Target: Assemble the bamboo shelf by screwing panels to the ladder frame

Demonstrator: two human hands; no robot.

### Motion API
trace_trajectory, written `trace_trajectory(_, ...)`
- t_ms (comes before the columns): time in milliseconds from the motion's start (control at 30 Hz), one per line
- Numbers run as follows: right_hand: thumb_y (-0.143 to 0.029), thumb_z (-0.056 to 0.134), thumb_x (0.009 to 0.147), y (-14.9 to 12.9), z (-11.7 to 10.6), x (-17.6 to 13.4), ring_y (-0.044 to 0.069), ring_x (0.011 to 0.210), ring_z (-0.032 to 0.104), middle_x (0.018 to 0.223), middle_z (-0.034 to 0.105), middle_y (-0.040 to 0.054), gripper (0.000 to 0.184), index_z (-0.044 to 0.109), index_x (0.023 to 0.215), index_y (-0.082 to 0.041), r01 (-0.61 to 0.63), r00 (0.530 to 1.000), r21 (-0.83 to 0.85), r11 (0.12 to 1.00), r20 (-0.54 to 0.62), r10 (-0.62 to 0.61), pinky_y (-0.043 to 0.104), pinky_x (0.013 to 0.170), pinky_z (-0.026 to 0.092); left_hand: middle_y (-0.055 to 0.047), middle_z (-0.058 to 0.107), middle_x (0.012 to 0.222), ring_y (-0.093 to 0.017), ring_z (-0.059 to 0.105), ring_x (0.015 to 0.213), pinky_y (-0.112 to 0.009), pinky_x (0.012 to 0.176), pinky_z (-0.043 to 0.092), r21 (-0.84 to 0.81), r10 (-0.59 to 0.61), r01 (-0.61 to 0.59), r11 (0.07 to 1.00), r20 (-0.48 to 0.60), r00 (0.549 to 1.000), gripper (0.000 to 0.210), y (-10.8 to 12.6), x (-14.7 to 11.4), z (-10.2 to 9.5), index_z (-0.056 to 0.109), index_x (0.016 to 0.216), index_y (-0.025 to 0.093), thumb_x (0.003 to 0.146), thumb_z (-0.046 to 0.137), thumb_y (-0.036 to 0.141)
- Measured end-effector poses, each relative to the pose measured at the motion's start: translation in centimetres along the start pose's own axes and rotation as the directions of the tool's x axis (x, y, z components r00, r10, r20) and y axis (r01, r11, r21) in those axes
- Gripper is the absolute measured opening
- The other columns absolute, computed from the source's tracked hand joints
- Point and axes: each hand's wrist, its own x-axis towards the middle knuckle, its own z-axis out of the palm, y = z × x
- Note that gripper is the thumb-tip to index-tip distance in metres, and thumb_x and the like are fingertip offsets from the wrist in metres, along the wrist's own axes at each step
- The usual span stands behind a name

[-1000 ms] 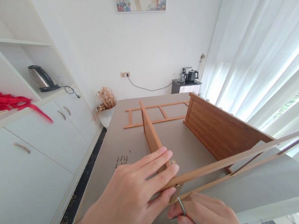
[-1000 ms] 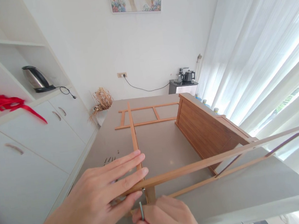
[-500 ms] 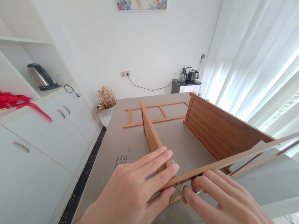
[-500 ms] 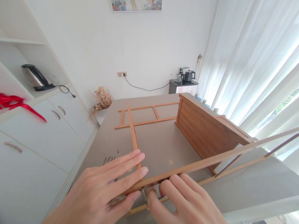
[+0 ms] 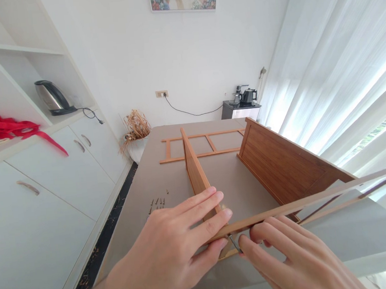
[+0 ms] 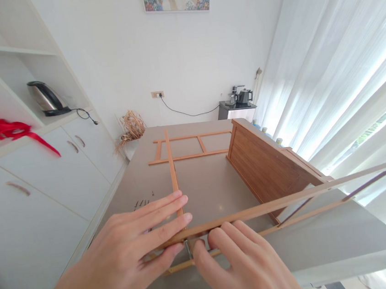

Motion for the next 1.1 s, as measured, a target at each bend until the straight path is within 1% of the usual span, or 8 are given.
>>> trace_trajectory(333,-0.006,0.037,0.091,-0.6,-0.3,0.7,0.017,0.062,0.057,0.071,0.059,0.0038,0.032,0.066,0.093,-0.019,0.093,0.993,-0.267,0.959,-0.04,-0.107,0.031,0.06,0.045,-0.007,0.057,0.14,-0.021,0.051,0.132,-0.031,0.099,0.054,0.001,0.004,-0.004,1.0,0.0,1.0,0.032,0.0,0.0,0.1,0.061,0.125,0.02,0.094,0.054,0.023)
trace_trajectory(633,-0.014,0.046,0.096,-1.2,2.8,0.2,0.01,0.056,0.053,0.061,0.056,-0.0027,0.027,0.053,0.07,-0.02,-0.083,0.987,0.279,0.957,-0.109,0.117,0.022,0.059,0.042,-0.007,0.055,0.141,-0.021,0.05,0.132,-0.031,0.099,0.054,0.003,0.005,-0.005,1.0,0.011,1.0,0.033,0.0,0.0,0.0,0.06,0.126,0.019,0.094,0.054,0.022)
trace_trajectory(700,-0.016,0.047,0.097,-1.6,3.5,0.3,0.008,0.054,0.054,0.06,0.058,-0.0041,0.027,0.054,0.071,-0.02,-0.141,0.977,0.428,0.893,-0.089,0.196,0.019,0.057,0.042,-0.007,0.054,0.142,-0.021,0.051,0.132,-0.03,0.099,0.054,0.009,0.006,-0.006,1.0,0.01,1.0,0.033,0.0,-0.1,0.0,0.06,0.127,0.019,0.094,0.054,0.023)
trace_trajectory(800,-0.025,0.045,0.099,-2.3,3.8,0.5,0.007,0.058,0.063,0.067,0.069,-0.0044,0.027,0.063,0.079,-0.021,-0.331,0.934,0.663,0.671,0.129,0.334,0.013,0.056,0.045,-0.007,0.054,0.143,-0.021,0.051,0.132,-0.03,0.099,0.055,0.02,0.012,-0.012,1.0,0.009,1.0,0.034,-0.1,-0.1,0.1,0.06,0.127,0.02,0.094,0.054,0.023)
trace_trajectory(867,-0.032,0.044,0.1,-2.6,3.7,0.5,0.008,0.063,0.068,0.069,0.073,-0.0038,0.03,0.066,0.083,-0.021,-0.434,0.892,0.732,0.525,0.266,0.366,0.012,0.056,0.047,-0.007,0.055,0.142,-0.021,0.051,0.132,-0.031,0.099,0.055,0.026,0.014,-0.014,1.0,0.008,1.0,0.034,-0.1,-0.1,0.1,0.06,0.127,0.02,0.094,0.055,0.024)
trace_trajectory(933,-0.033,0.044,0.1,-2.8,3.9,0.4,0.01,0.066,0.07,0.072,0.074,-0.0034,0.03,0.068,0.085,-0.022,-0.449,0.881,0.753,0.481,0.285,0.377,0.013,0.059,0.049,-0.006,0.055,0.142,-0.021,0.05,0.133,-0.031,0.1,0.054,0.026,0.016,-0.016,1.0,0.008,1.0,0.035,-0.1,-0.1,0.1,0.06,0.128,0.02,0.093,0.055,0.024)
trace_trajectory(1000,-0.027,0.046,0.099,-2.9,4.4,0.1,0.01,0.067,0.069,0.075,0.075,-0.0033,0.025,0.068,0.087,-0.022,-0.36,0.914,0.745,0.562,0.162,0.371,0.013,0.064,0.05,-0.006,0.055,0.142,-0.022,0.05,0.133,-0.032,0.101,0.054,0.021,0.017,-0.018,1.0,0.007,1.0,0.035,-0.1,-0.1,0.2,0.059,0.128,0.02,0.094,0.055,0.023)
trace_trajectory(1100,-0.015,0.049,0.095,-2.9,5.5,-0.5,0.01,0.065,0.066,0.078,0.073,-0.0003,0.017,0.065,0.095,-0.02,-0.102,0.954,0.606,0.789,-0.164,0.25,0.018,0.066,0.05,-0.006,0.054,0.142,-0.022,0.051,0.132,-0.032,0.101,0.054,0.02,0.019,-0.019,1.0,0.005,1.0,0.035,-0.1,-0.1,0.2,0.06,0.128,0.02,0.094,0.055,0.023)
